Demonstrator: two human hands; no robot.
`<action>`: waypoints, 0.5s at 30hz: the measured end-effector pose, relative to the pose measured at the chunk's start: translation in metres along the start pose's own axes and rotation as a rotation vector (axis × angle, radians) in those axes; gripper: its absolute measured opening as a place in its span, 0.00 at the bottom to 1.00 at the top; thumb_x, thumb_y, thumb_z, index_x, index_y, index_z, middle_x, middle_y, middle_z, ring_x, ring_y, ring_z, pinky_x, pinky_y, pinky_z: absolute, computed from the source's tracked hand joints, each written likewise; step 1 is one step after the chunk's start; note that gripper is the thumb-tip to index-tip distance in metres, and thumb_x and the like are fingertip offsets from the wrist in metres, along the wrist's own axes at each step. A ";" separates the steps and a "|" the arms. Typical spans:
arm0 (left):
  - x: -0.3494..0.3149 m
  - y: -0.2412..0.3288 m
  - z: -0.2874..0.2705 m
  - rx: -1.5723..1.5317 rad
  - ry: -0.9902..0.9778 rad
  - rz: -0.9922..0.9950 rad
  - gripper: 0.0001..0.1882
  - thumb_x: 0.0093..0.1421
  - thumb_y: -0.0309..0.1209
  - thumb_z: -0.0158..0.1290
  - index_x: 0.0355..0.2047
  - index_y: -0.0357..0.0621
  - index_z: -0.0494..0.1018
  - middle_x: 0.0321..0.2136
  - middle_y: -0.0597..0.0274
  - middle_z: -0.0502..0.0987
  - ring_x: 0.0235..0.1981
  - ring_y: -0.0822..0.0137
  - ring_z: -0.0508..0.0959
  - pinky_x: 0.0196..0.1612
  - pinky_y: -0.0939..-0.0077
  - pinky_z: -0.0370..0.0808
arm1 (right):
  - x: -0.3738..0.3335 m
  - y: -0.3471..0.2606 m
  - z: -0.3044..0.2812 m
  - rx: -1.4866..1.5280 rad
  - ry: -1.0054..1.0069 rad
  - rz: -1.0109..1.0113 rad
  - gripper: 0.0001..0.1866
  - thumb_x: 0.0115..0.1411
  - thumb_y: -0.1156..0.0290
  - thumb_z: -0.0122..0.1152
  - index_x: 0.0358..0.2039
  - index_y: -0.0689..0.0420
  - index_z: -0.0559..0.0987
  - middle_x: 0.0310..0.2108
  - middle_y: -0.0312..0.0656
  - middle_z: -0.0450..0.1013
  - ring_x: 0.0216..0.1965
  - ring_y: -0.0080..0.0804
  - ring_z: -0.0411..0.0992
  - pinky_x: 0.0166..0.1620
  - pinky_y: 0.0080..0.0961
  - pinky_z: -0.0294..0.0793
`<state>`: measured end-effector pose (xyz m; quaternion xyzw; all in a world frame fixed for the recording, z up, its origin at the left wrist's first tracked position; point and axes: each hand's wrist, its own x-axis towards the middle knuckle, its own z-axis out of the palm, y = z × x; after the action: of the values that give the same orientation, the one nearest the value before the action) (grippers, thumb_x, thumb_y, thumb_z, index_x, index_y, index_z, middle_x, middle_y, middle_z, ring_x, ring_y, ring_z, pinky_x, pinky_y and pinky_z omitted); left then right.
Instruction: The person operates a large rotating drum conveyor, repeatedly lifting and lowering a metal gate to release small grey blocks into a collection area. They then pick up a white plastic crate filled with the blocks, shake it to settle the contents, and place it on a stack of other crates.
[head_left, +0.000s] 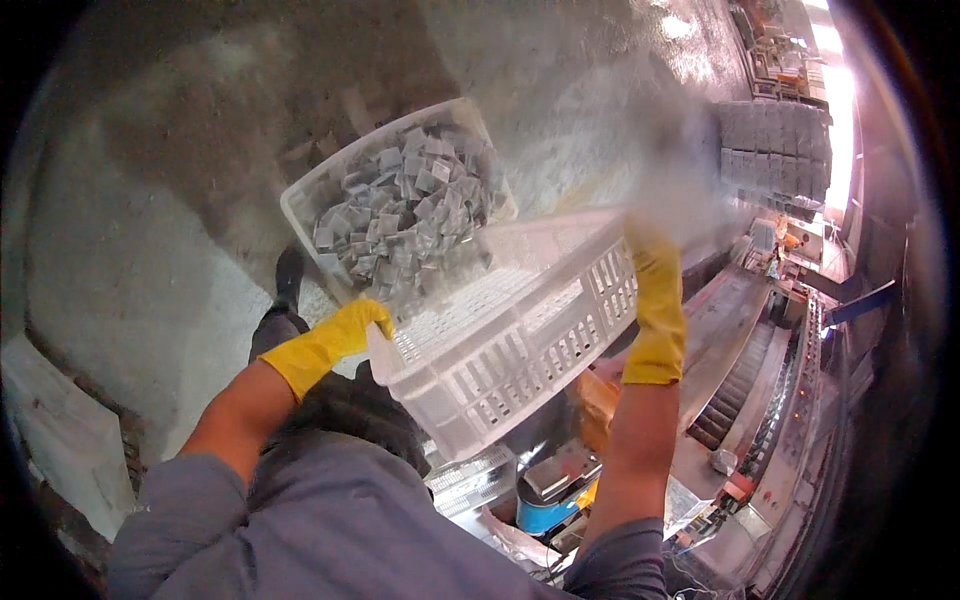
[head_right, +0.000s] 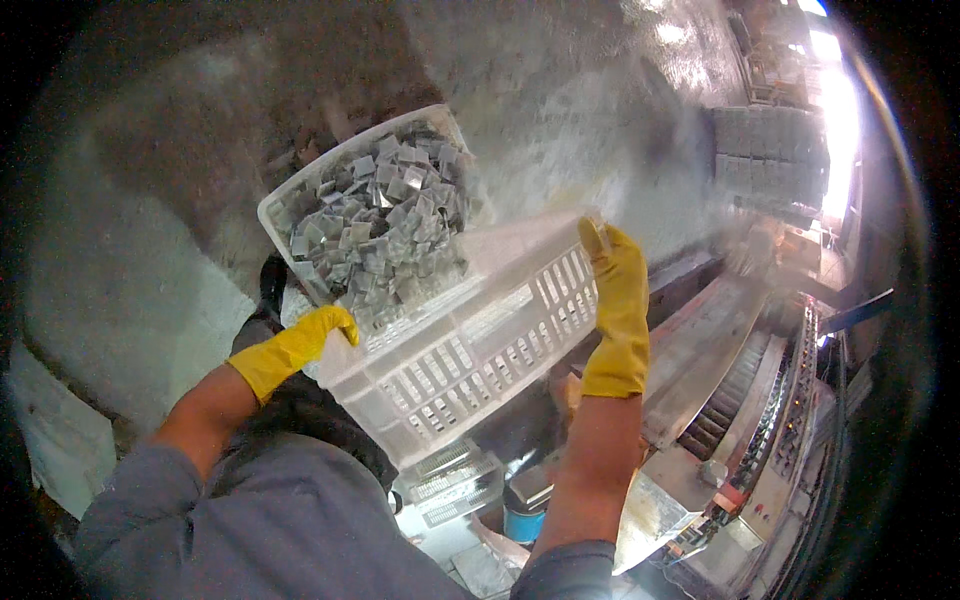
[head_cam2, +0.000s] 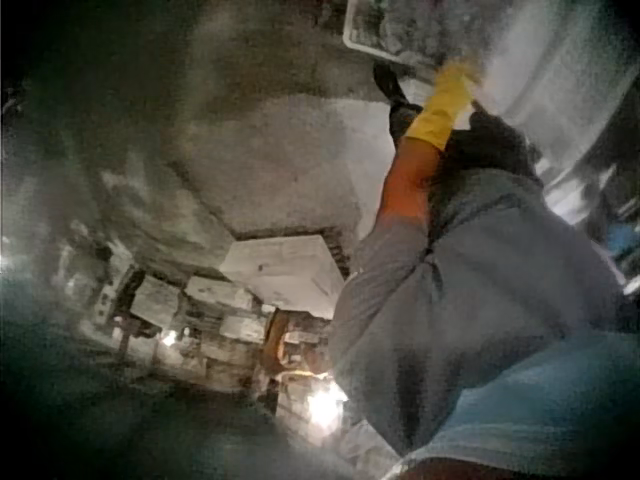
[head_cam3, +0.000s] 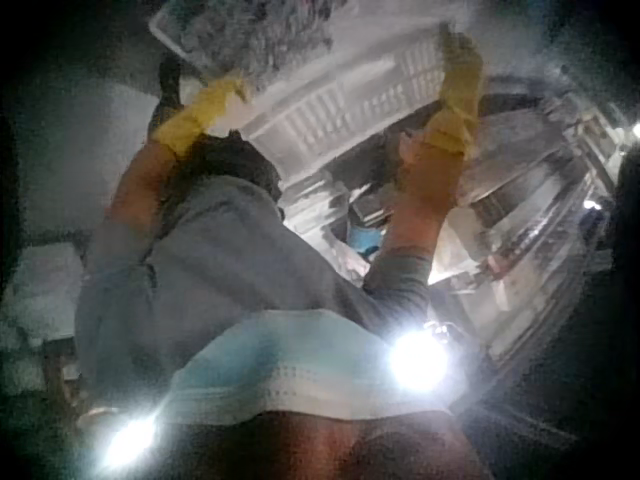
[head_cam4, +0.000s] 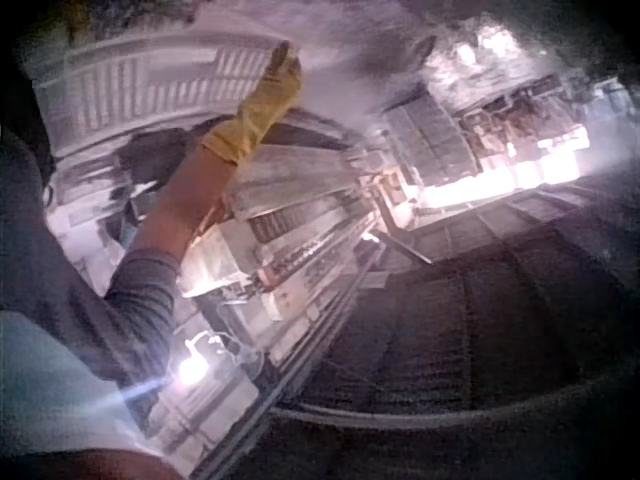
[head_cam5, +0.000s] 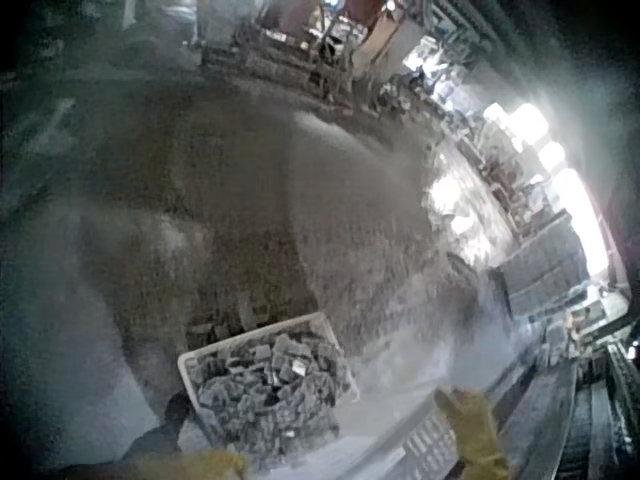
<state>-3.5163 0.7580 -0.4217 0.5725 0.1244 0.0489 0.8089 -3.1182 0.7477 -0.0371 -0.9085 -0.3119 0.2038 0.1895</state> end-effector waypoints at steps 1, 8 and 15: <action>-0.008 0.003 0.004 -0.010 0.022 -0.027 0.03 0.49 0.29 0.62 0.26 0.47 0.82 0.26 0.53 0.82 0.33 0.47 0.83 0.41 0.59 0.77 | 0.000 -0.007 -0.001 -0.086 -0.018 0.007 0.36 0.68 0.37 0.61 0.49 0.63 0.84 0.39 0.40 0.81 0.40 0.26 0.74 0.48 0.28 0.73; -0.037 0.085 -0.009 0.210 0.046 0.096 0.05 0.46 0.28 0.64 0.27 0.49 0.82 0.29 0.54 0.82 0.37 0.47 0.81 0.43 0.58 0.76 | -0.028 -0.056 -0.030 0.026 0.019 -0.018 0.30 0.71 0.45 0.61 0.51 0.65 0.83 0.43 0.39 0.82 0.45 0.29 0.76 0.53 0.25 0.74; -0.048 0.132 -0.038 0.135 -0.036 0.225 0.06 0.50 0.29 0.65 0.29 0.52 0.81 0.31 0.58 0.83 0.38 0.50 0.82 0.57 0.54 0.73 | -0.056 -0.159 -0.053 0.516 -0.219 -0.018 0.23 0.77 0.56 0.55 0.60 0.62 0.78 0.55 0.46 0.77 0.58 0.34 0.74 0.63 0.30 0.73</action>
<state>-3.5639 0.8268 -0.3031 0.6368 0.0477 0.1207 0.7601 -3.2102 0.8165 0.0970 -0.8001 -0.2763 0.3715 0.3814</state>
